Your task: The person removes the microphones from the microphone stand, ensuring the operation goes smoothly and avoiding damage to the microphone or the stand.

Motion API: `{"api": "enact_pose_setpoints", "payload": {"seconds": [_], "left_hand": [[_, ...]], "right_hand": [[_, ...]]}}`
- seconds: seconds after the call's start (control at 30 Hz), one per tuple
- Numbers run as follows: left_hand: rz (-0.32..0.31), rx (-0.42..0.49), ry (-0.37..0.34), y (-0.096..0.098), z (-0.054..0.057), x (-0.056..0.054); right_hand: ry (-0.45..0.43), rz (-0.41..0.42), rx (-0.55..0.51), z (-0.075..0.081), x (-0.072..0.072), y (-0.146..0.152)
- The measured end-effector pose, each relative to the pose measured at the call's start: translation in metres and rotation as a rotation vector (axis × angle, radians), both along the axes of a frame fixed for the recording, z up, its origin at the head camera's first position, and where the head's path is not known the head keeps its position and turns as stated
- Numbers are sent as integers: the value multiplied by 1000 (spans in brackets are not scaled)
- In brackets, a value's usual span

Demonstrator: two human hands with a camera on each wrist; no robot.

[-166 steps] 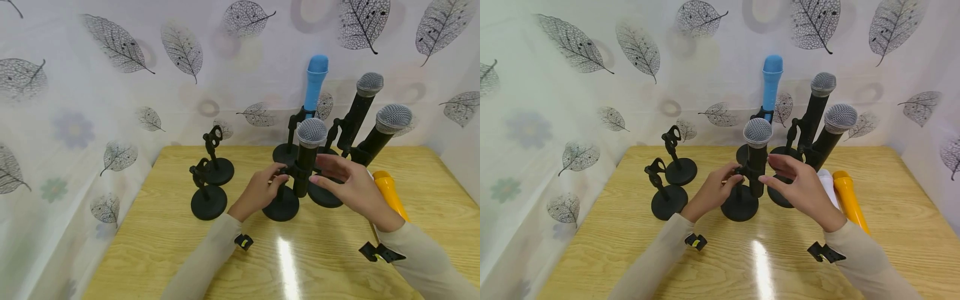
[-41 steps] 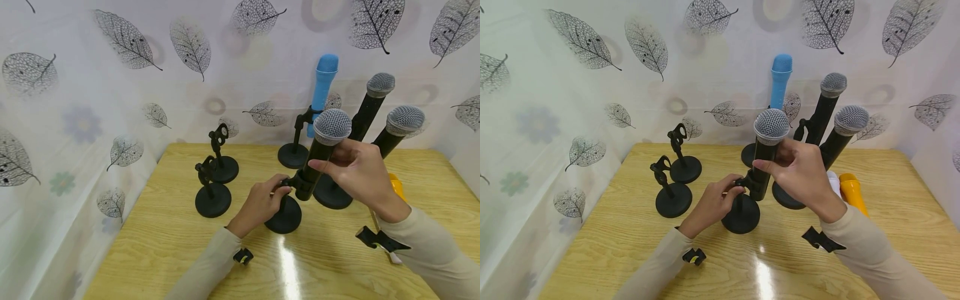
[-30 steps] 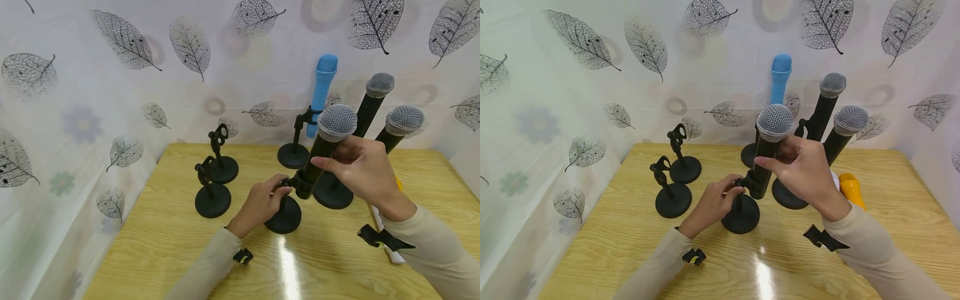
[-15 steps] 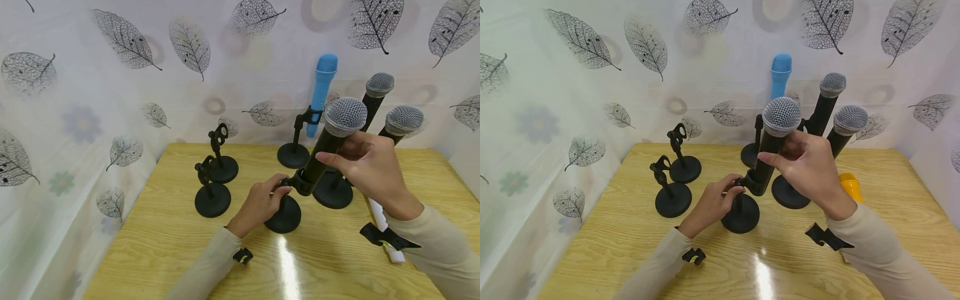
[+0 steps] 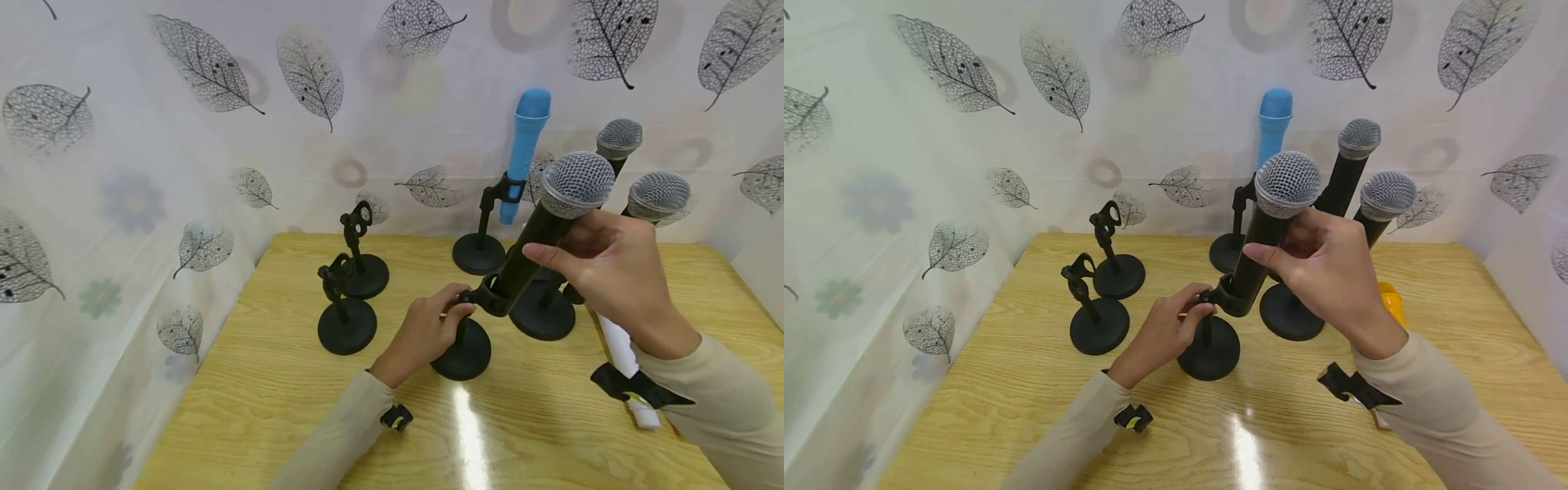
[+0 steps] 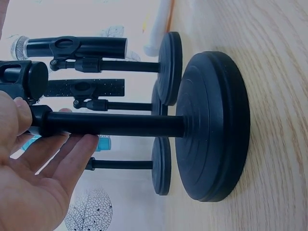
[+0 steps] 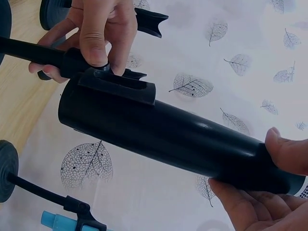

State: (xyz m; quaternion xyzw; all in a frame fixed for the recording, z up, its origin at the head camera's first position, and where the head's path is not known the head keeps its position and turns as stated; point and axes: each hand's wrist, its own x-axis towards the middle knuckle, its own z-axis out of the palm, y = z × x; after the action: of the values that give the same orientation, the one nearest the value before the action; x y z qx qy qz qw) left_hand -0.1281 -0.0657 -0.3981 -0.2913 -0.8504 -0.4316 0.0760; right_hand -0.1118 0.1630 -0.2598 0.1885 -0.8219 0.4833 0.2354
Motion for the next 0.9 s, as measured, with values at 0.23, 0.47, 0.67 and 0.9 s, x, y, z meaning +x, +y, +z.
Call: {"api": "enact_pose_setpoints", "payload": {"seconds": [0.23, 0.47, 0.67, 0.9], "left_hand": [[4, 4, -1, 1, 0, 0], [7, 6, 7, 1, 0, 0], [14, 6, 3, 0, 0, 0], [11, 1, -3, 1, 1, 0]], "right_hand": [[9, -7, -10, 2, 1, 3], [33, -11, -22, 6, 0, 7], [55, 0, -66, 12, 0, 9], [52, -4, -110, 16, 1, 12]]}}
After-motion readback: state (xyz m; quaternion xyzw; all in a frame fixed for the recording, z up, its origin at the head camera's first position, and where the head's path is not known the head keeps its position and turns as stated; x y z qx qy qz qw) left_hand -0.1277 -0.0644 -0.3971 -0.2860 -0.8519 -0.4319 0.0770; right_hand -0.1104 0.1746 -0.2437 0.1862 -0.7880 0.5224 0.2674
